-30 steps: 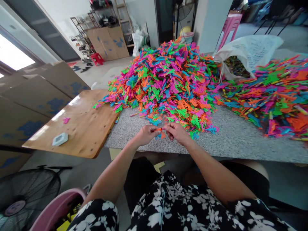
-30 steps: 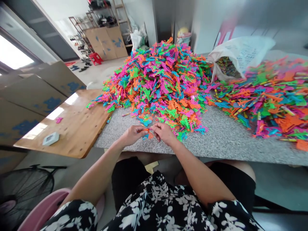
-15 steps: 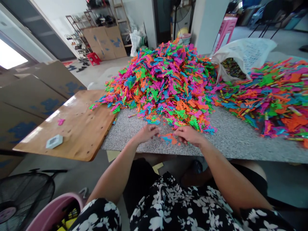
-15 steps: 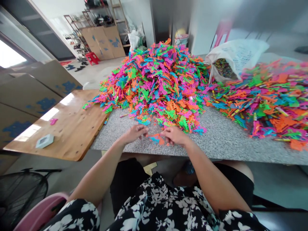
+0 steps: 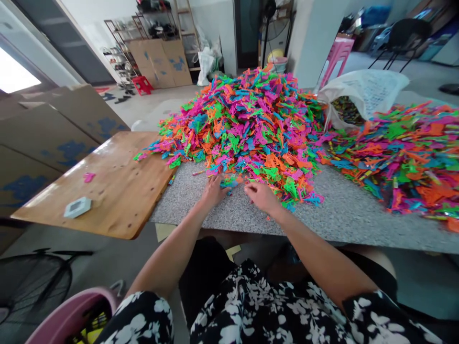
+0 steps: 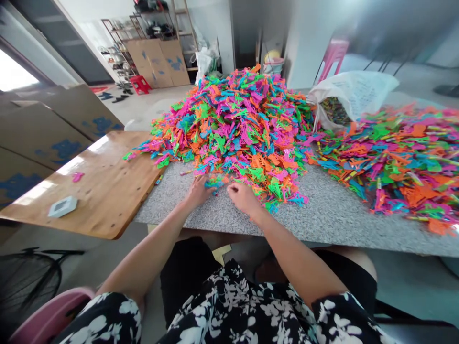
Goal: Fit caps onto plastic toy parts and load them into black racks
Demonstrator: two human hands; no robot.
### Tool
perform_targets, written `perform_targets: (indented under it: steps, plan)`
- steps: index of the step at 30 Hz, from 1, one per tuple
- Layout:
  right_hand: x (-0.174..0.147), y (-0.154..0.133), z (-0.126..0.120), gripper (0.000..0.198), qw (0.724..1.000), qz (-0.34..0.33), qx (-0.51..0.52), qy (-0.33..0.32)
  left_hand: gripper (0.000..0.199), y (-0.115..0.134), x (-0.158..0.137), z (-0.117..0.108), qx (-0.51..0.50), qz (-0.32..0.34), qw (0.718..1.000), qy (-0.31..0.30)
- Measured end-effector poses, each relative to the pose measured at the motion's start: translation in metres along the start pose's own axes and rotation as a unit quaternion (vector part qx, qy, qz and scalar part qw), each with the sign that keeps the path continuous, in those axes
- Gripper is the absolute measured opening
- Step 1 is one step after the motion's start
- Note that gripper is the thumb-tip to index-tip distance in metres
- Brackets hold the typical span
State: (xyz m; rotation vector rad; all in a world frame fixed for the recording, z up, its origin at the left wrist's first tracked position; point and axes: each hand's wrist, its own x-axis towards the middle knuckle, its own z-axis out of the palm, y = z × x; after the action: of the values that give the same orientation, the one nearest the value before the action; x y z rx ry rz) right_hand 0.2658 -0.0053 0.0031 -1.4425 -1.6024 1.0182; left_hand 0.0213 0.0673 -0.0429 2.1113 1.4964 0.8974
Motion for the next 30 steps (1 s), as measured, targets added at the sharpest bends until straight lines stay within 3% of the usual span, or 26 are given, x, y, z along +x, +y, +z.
perform_targets:
  steps: [5, 8, 10, 14, 17, 20, 24, 26, 30]
  plan:
    - [0.013, -0.016, 0.060, 0.024, 0.963, -0.070, -0.257, -0.051, 0.015, 0.001, -0.010, -0.014, -0.031, -0.066, 0.995, 0.074]
    - [0.021, -0.026, 0.078, 0.033, 0.937, -0.069, -0.329, -0.091, 0.028, 0.003, -0.019, -0.024, -0.100, -0.155, 0.976, 0.115]
    - [0.025, -0.031, 0.084, 0.033, 0.929, -0.058, -0.352, -0.099, 0.039, 0.006, -0.026, -0.030, -0.221, -0.215, 0.945, 0.105]
    - [0.033, -0.031, 0.082, 0.031, 0.934, 0.005, -0.349, -0.079, 0.046, 0.014, -0.037, -0.038, -0.440, -0.289, 0.846, 0.079]
    - [0.038, -0.025, 0.077, 0.019, 0.966, 0.041, -0.248, -0.058, 0.051, 0.023, -0.045, -0.039, -0.497, -0.298, 0.811, 0.080]
    - [0.038, -0.019, 0.074, 0.019, 0.997, 0.068, -0.002, -0.034, 0.052, 0.036, -0.049, -0.036, -0.503, -0.291, 0.810, 0.074]
    - [0.032, -0.017, 0.068, 0.021, 0.953, 0.064, 0.297, -0.019, 0.047, 0.054, -0.049, -0.029, -0.495, -0.271, 0.824, 0.055]
    - [0.029, -0.018, 0.064, 0.025, 0.934, 0.054, 0.353, -0.024, 0.045, 0.062, -0.048, -0.026, -0.497, -0.261, 0.826, 0.047]
    - [0.024, -0.019, 0.056, 0.030, 0.925, 0.043, 0.376, -0.025, 0.047, 0.073, -0.048, -0.021, -0.495, -0.249, 0.832, 0.024]
